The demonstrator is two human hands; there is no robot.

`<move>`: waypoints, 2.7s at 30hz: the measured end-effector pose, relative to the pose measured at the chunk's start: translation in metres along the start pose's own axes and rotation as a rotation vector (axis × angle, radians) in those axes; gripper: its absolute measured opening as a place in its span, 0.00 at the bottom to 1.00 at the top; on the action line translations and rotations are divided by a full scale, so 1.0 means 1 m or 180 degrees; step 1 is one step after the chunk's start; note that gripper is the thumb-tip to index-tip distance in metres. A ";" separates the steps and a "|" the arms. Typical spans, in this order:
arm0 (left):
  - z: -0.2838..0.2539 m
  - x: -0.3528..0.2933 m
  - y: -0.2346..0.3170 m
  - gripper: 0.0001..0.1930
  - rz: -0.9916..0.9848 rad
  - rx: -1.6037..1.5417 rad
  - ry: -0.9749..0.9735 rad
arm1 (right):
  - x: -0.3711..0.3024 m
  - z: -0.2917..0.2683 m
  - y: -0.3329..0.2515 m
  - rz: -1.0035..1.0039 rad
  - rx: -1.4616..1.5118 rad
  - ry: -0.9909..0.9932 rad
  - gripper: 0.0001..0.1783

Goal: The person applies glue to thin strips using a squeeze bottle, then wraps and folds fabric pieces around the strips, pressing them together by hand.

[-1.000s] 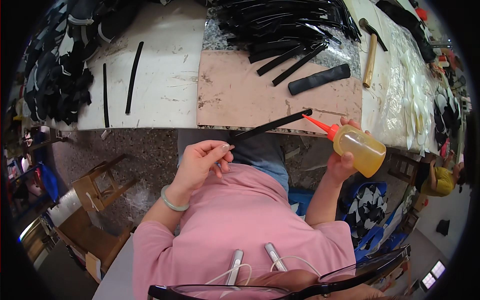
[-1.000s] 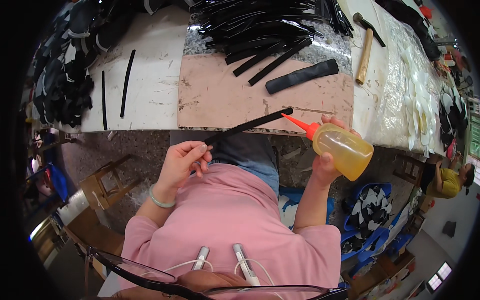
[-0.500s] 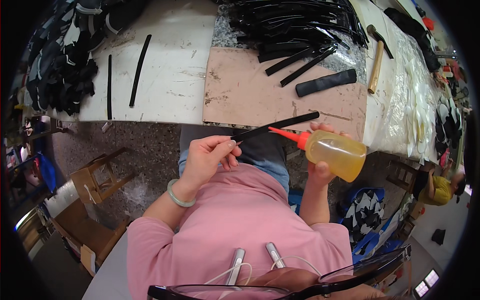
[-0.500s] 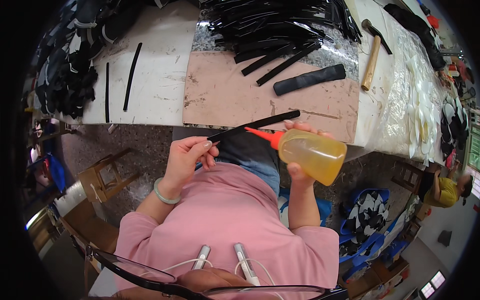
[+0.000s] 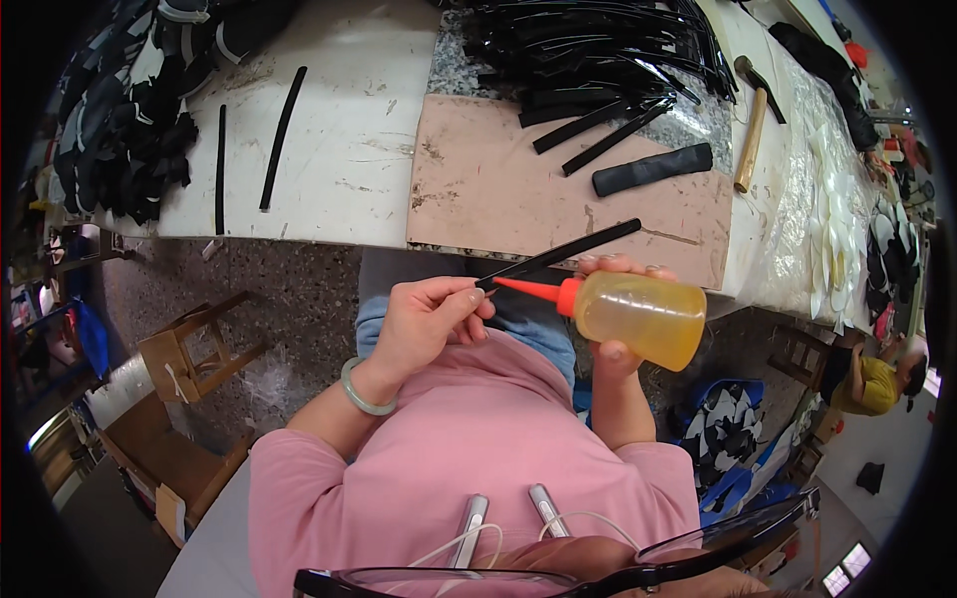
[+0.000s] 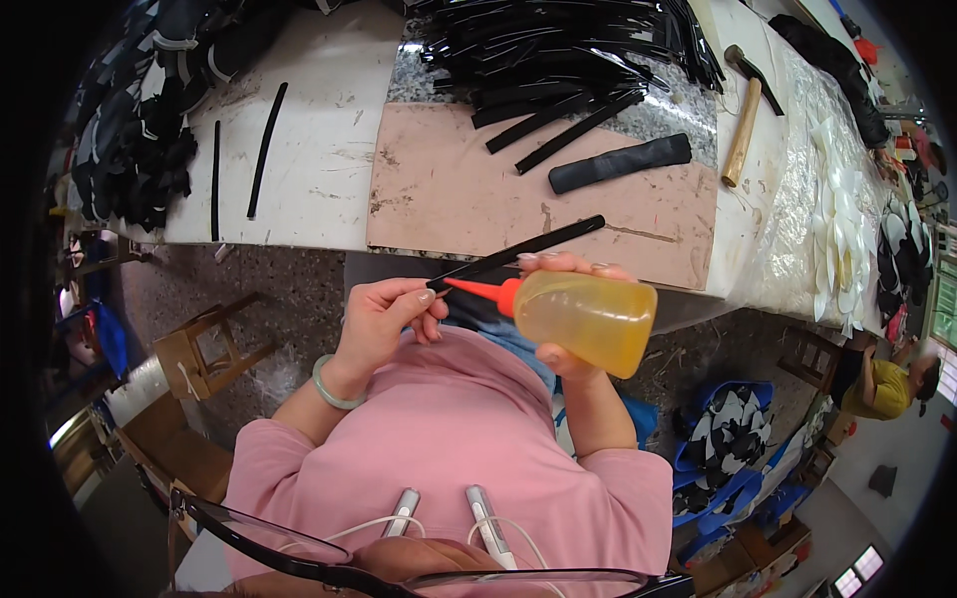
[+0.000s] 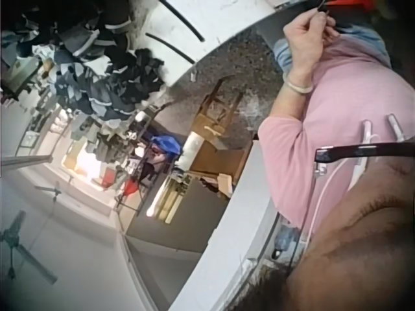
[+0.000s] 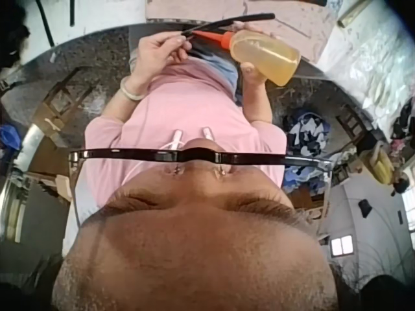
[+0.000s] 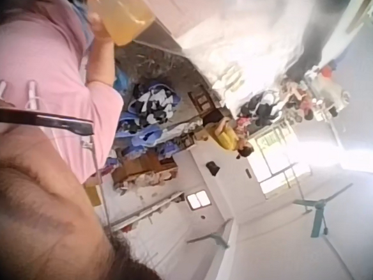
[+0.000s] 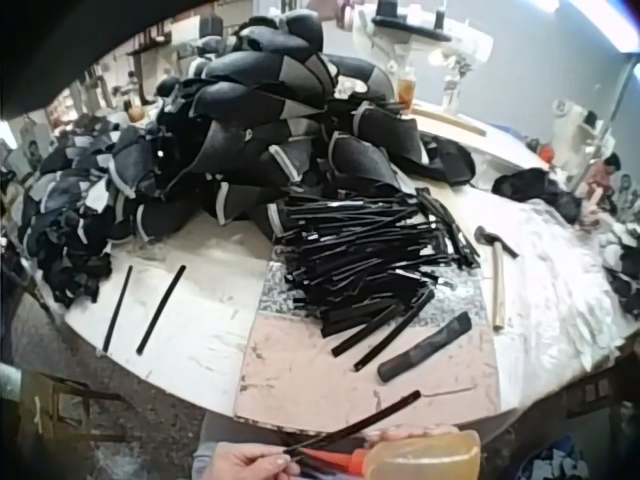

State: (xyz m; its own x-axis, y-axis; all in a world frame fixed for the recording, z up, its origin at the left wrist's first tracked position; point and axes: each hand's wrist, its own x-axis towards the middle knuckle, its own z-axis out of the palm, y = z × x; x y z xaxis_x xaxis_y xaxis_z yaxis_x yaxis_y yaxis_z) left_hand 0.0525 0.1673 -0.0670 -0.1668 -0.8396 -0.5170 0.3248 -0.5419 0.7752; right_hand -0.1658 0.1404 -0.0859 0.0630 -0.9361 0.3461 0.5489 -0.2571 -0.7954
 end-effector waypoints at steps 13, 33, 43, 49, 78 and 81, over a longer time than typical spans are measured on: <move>-0.005 0.001 0.003 0.08 0.0189 -0.0159 0.0042 | 0.006 -0.069 -0.038 -0.0761 -0.1475 0.1118 0.41; -0.079 -0.001 0.034 0.16 0.0941 0.0789 0.2414 | 0.025 -0.093 -0.055 -0.1223 0.0873 0.1531 0.41; 0.060 0.098 0.066 0.11 0.3067 0.3968 0.0343 | 0.016 -0.075 -0.070 -0.1180 0.1063 0.1138 0.43; 0.057 0.098 0.071 0.09 0.2635 0.4062 0.0304 | 0.001 -0.079 -0.075 -0.1150 0.1006 0.1078 0.44; -0.013 -0.011 0.021 0.10 -0.0168 -0.0036 0.0367 | 0.015 -0.014 0.000 -0.0244 -0.0509 0.0007 0.47; -0.019 -0.015 0.026 0.10 -0.0232 0.0048 0.0398 | 0.021 -0.021 0.000 -0.0450 -0.0985 0.0347 0.44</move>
State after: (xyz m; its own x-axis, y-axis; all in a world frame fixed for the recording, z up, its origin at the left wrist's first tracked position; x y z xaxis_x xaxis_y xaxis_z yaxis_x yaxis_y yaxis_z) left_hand 0.0807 0.1669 -0.0460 -0.0719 -0.7871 -0.6126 0.3018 -0.6025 0.7388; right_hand -0.1815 0.1157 -0.0890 -0.0940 -0.9019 0.4217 0.2662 -0.4309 -0.8622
